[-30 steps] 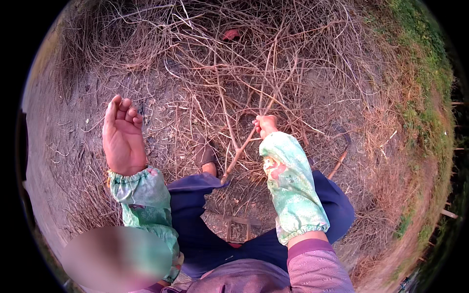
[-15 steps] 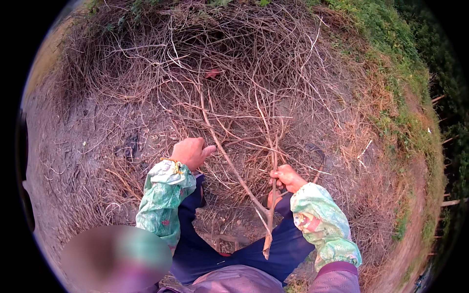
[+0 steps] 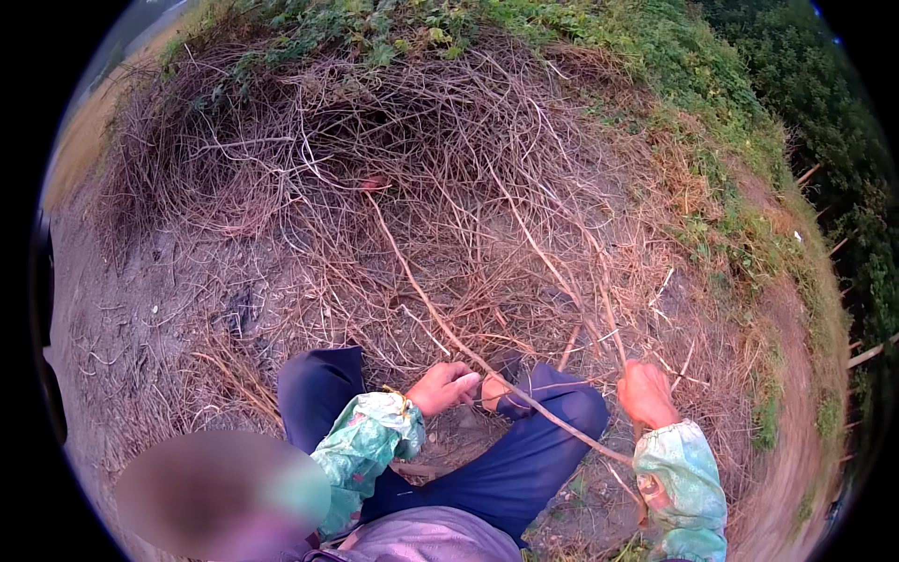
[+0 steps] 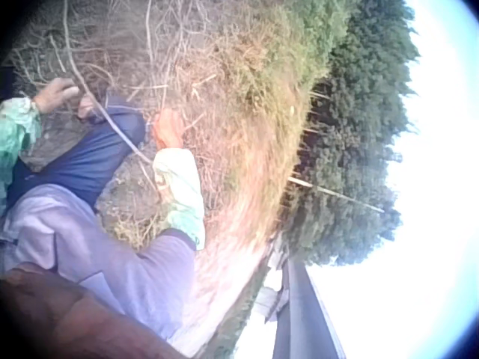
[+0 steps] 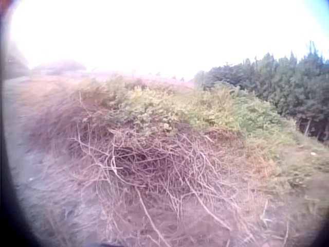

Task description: The person sits on the ground and repeatedly picks up dry sticks and twigs from a large pile, breaking them by hand and tossing them aside. The person handles the sticks one at a time or in small handfuls, breaking them into smaller pieces and discarding them.

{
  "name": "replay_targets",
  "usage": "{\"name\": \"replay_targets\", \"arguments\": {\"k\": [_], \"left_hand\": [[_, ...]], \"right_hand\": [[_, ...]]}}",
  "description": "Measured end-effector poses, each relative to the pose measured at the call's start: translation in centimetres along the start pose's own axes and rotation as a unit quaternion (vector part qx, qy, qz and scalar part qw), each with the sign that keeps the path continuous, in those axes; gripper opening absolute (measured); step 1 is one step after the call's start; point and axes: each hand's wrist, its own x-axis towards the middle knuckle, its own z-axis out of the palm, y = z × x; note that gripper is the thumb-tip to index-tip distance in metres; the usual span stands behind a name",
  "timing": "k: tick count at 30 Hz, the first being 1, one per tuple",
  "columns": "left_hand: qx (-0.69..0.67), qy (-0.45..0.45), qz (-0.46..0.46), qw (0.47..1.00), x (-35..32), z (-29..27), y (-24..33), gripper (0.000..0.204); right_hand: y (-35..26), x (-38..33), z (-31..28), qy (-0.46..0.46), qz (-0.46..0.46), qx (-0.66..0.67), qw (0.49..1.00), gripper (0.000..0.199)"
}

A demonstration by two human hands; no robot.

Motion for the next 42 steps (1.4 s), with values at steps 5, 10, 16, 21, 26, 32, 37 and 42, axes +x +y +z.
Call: {"name": "replay_targets", "arguments": {"k": [5, 10, 16, 21, 26, 32, 37, 42], "left_hand": [[-0.075, -0.026, 0.021, 0.997, 0.5, 5.1, 0.9, 0.033], [-0.116, -0.011, 0.058, 0.991, -0.3, 5.8, 6.8, 0.038], [-0.335, 0.178, 0.28, 0.882, -0.1, 3.4, 18.6, 0.046], [-0.349, 0.186, 0.414, 0.82, -1.2, -0.9, 24.2, 0.034], [-0.341, 0.123, 0.36, 0.859, -2.3, -2.9, 19.7, 0.036], [-0.214, 0.231, 0.316, 0.895, -4.1, 1.5, 13.3, 0.033], [-0.255, 0.332, 0.333, 0.845, -5.9, 3.8, 8.8, 0.032], [-0.192, 0.339, 0.345, 0.854, -8.6, 4.7, 8.0, 0.035]], "right_hand": [[5.7, -1.3, -2.7, 0.143, 0.009, -0.061, 0.988, 0.019], [5.8, -2.1, -5.2, 0.322, -0.012, 0.032, 0.946, 0.02], [-4.1, 3.6, -4.5, 0.374, -0.045, 0.221, 0.9, 0.019], [-15.3, 9.8, -0.7, 0.356, -0.063, 0.425, 0.83, 0.018], [-25.1, 11.7, 4.4, 0.08, 0.017, 0.786, 0.612, 0.025], [-25.2, 16.2, 17.2, 0.122, 0.218, 0.684, 0.686, 0.05], [-22.4, 16.7, 20.5, 0.116, 0.272, 0.647, 0.703, 0.04], [-25.6, 17.3, 22.7, 0.063, 0.311, 0.658, 0.683, 0.045]]}}
